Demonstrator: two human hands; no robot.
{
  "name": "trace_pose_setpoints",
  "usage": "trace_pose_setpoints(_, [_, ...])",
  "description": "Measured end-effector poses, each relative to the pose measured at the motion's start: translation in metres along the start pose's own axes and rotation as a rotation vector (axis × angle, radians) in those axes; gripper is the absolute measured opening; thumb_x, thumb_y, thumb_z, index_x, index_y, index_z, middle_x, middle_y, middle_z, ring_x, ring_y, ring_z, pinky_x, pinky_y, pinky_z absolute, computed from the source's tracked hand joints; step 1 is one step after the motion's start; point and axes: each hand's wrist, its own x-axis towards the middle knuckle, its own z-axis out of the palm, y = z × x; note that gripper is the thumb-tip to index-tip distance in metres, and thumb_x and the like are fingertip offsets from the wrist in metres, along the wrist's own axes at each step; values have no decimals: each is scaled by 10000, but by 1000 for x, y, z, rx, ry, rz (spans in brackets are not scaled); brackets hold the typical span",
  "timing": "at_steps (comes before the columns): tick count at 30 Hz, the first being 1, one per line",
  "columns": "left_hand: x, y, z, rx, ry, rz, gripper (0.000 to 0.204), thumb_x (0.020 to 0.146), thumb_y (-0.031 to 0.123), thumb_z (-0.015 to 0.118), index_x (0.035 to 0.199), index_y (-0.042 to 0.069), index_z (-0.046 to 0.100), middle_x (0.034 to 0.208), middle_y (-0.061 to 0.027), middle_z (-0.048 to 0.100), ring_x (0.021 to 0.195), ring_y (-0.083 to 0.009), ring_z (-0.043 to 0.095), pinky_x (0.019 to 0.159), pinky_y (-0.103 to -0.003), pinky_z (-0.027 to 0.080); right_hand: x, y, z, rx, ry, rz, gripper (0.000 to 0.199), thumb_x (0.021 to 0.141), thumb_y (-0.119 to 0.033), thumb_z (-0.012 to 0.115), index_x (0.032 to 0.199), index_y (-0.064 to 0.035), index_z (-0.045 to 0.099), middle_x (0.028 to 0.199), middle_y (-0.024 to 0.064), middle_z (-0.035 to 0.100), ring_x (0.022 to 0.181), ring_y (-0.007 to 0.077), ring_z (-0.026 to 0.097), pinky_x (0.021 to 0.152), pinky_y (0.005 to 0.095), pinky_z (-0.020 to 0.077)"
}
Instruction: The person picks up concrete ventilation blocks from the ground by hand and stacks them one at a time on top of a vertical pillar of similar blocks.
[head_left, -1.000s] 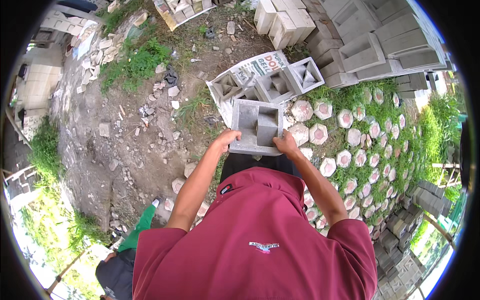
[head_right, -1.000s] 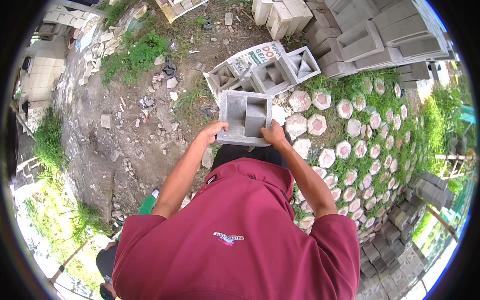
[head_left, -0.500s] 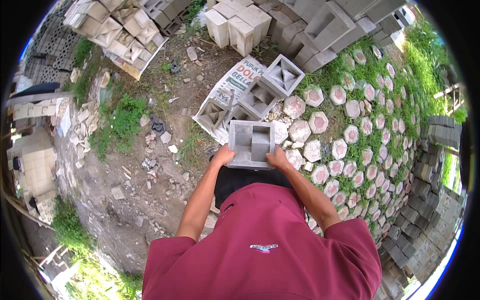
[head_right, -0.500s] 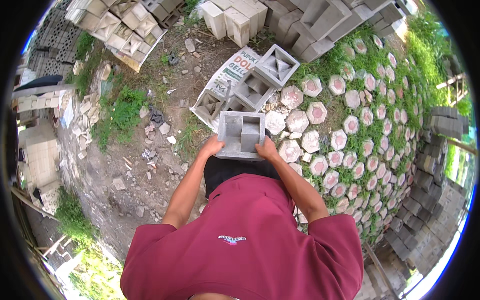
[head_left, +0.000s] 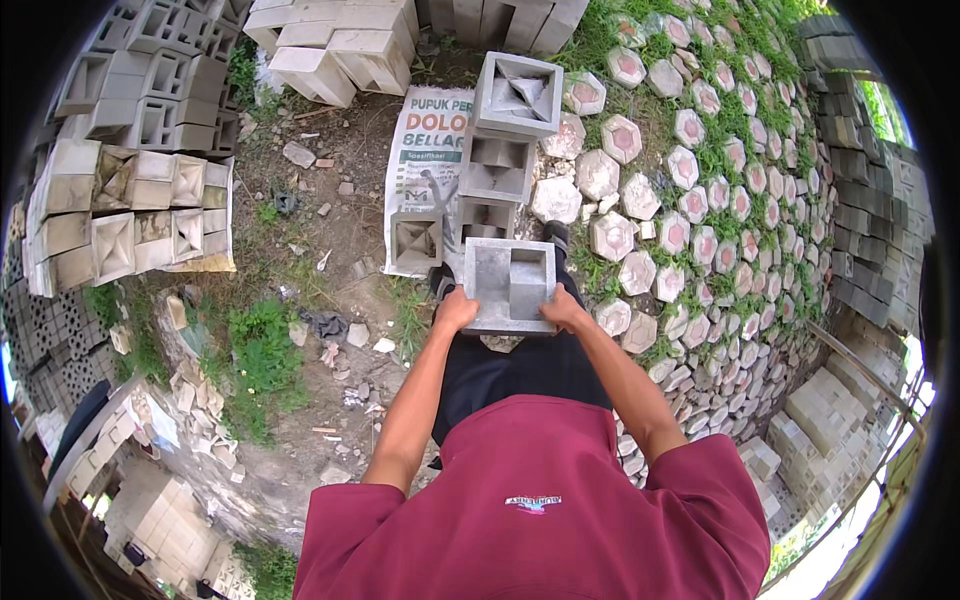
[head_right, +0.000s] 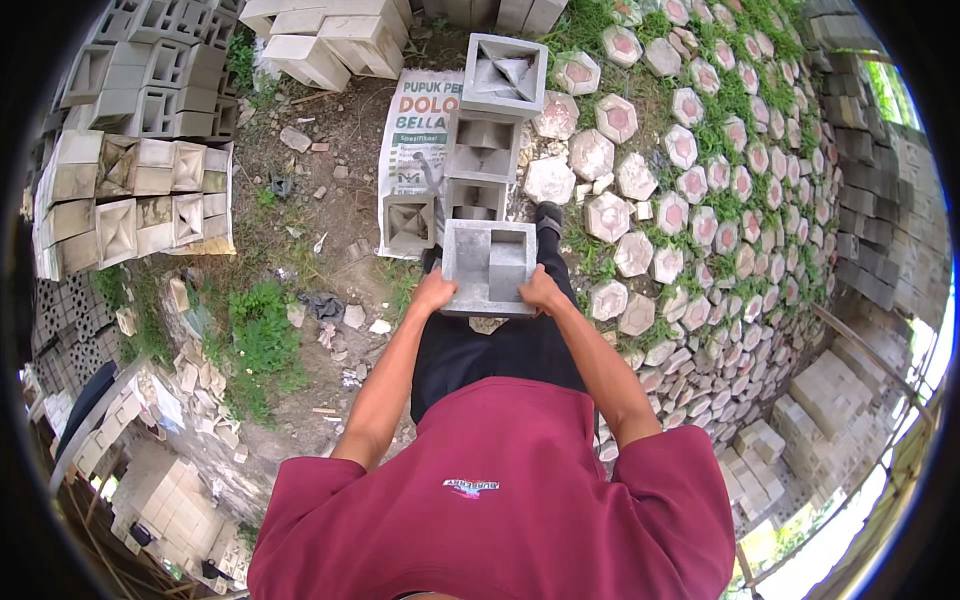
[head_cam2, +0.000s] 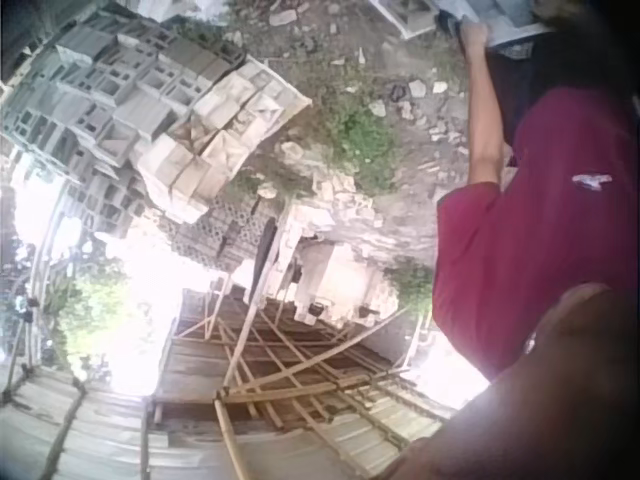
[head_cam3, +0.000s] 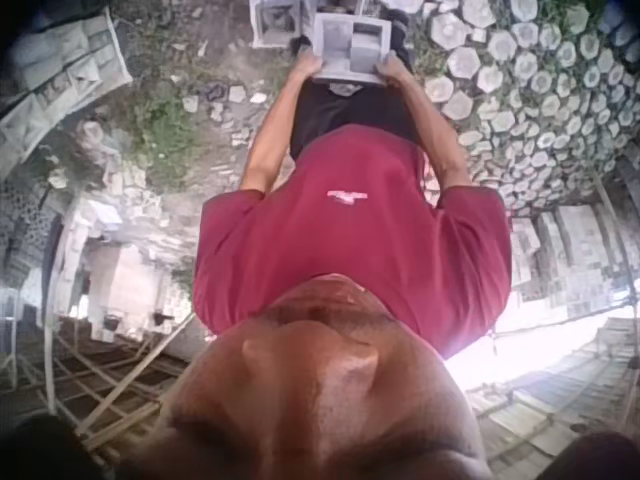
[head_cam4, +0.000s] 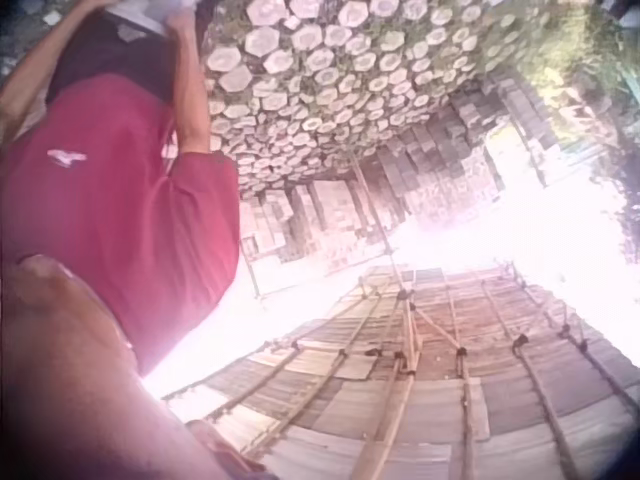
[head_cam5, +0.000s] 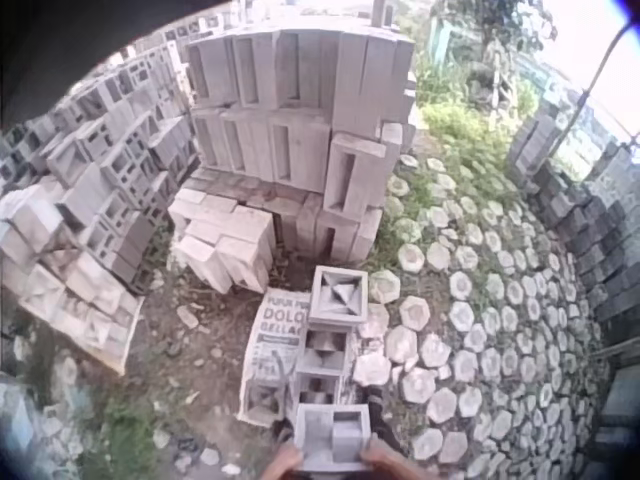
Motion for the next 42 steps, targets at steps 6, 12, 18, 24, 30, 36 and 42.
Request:
trace_pose_setpoints(6, [42, -111, 46, -230, 88, -59, 556, 733, 230, 608, 1229, -1, 510, 1199, -270, 574, 1148, -410, 530, 979, -442, 417, 59, 5, 65, -181, 152, -304, 538, 729, -175, 651, 1155, 65, 427, 1009, 309, 597, 935, 433, 616, 775, 462, 513])
trace_pose_setpoints(12, [73, -87, 47, -806, -15, -288, 856, 710, 252, 746, 1390, -16, 303, 1329, -195, 485, 1187, -368, 492, 1012, -459, 388, 119, -1, 35, -430, 44, -483, 434, 741, -146, 626, 1041, 61, 391, 860, 336, 599, 864, 499, 588, 788, 530, 484])
trace_pose_setpoints(18, [170, -93, -13, -110, 186, 444, 884, 713, 382, 773, 1383, -12, 351, 1346, -237, 464, 1244, -347, 462, 1039, -402, 370, 163, -21, 30, -562, -63, -644, 444, 729, -130, 628, 1028, 93, 388, 775, 307, 610, 785, 481, 608, 703, 521, 504])
trace_pose_setpoints(24, [239, -77, 8, -111, -291, 397, 748, 770, 430, 730, 1341, 31, 458, 1275, -213, 554, 1177, -295, 538, 989, -376, 414, 187, -36, 23, -714, -133, -726, 459, 716, -90, 609, 1049, 133, 384, 746, 308, 606, 755, 463, 619, 665, 516, 507])
trace_pose_setpoints(30, [247, -94, 35, -150, -138, 373, 551, 792, 304, 699, 1226, 0, 546, 1126, -182, 641, 1057, -286, 604, 931, -372, 446, 178, -48, 20, -849, -123, -738, 510, 722, -69, 573, 1124, 183, 385, 780, 287, 628, 773, 431, 638, 686, 480, 519])
trace_pose_setpoints(36, [226, -85, 68, -189, -21, 342, 439, 807, 133, 641, 1205, -19, 533, 1087, -164, 652, 1003, -244, 614, 904, -353, 453, 173, -16, 6, -867, -80, -627, 544, 768, -93, 601, 1239, 81, 392, 985, 311, 608, 875, 417, 630, 746, 477, 513])
trace_pose_setpoints(42, [230, -124, 76, -284, 133, 291, 395, 793, 70, 633, 1166, -30, 554, 1053, -141, 667, 977, -222, 622, 877, -350, 462, 133, 33, 40, -309, 715, -716, 861, 769, -320, 742, 1392, 39, 270, 1163, 300, 557, 1055, 497, 553, 919, 439, 467])
